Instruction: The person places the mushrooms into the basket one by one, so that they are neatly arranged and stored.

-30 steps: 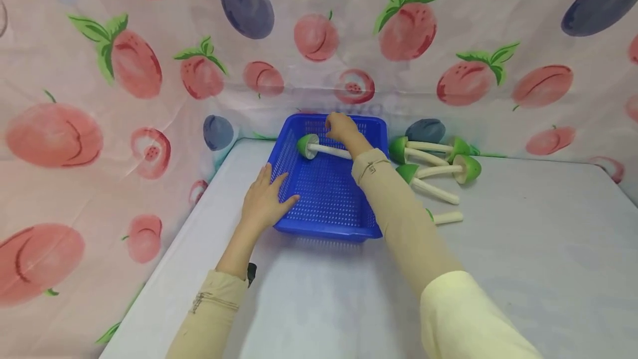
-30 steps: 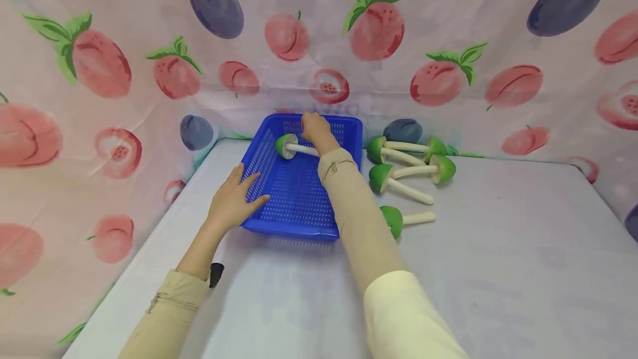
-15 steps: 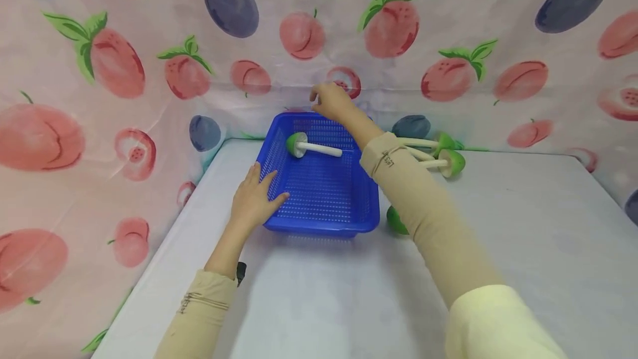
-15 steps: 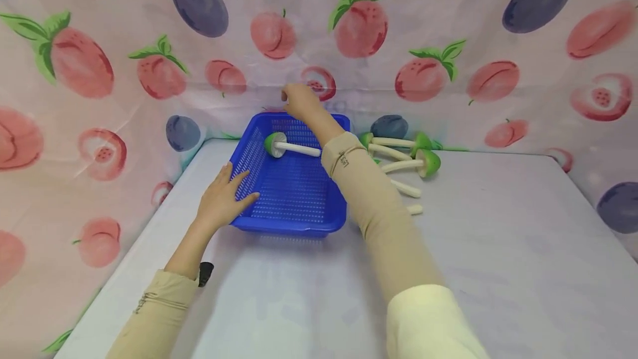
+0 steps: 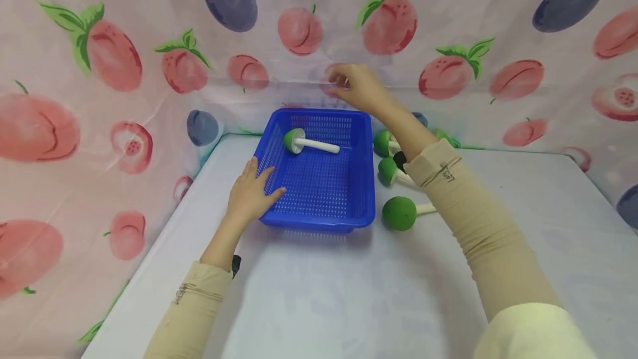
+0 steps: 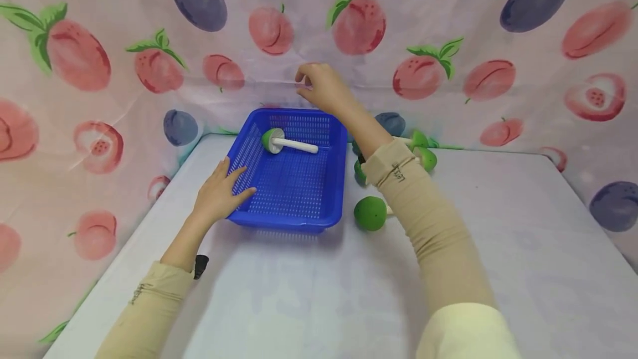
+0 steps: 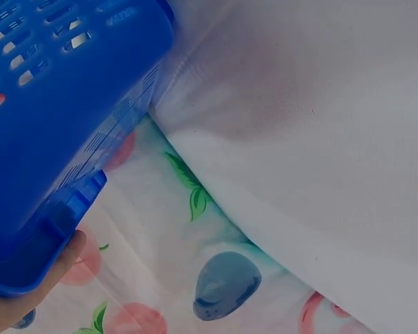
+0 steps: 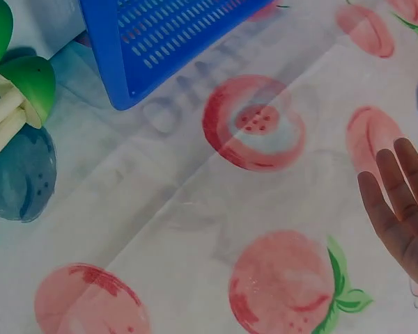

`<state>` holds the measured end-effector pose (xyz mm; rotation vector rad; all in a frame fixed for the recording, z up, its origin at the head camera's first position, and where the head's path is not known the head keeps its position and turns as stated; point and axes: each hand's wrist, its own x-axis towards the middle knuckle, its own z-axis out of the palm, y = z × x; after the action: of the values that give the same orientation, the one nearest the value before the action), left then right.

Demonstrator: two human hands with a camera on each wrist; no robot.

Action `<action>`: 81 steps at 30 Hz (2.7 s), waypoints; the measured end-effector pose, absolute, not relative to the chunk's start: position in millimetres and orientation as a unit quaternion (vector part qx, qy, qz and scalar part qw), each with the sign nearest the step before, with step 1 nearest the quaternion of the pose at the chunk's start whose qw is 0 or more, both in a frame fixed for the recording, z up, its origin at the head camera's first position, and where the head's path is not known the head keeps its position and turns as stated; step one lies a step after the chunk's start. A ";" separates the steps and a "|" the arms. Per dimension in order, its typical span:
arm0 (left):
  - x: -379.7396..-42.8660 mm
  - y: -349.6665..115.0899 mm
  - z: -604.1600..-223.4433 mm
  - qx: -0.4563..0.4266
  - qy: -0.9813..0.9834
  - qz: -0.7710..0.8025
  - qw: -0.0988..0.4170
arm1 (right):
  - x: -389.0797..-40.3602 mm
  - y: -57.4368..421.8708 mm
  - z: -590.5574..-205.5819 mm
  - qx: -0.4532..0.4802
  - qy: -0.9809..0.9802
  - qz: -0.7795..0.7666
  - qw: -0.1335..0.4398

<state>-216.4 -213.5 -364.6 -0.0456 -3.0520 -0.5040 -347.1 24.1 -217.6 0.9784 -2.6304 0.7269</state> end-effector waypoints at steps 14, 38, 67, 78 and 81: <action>-213.5 -213.9 -365.0 -0.018 -0.988 -0.150 0.022 | -288.5 89.8 -241.3 0.324 -0.874 0.346 0.106; -215.0 -210.8 -368.6 -0.027 -0.989 -0.147 0.012 | -249.2 162.5 -349.0 0.312 -0.902 0.293 0.057; -215.4 -209.6 -364.5 -0.021 -0.987 -0.158 0.022 | -254.6 148.8 -387.3 0.381 -0.918 0.104 -0.047; -215.0 -211.1 -365.6 -0.016 -0.986 -0.164 0.016 | -253.5 144.0 -380.5 0.372 -0.921 0.063 -0.101; -214.2 -210.6 -365.1 -0.016 -0.986 -0.165 0.016 | -253.7 144.0 -379.3 0.375 -0.915 0.065 -0.134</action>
<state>-214.2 -210.6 -365.1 -0.0483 -3.0671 -0.5137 -253.7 144.0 -379.3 1.2903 -3.1483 0.2250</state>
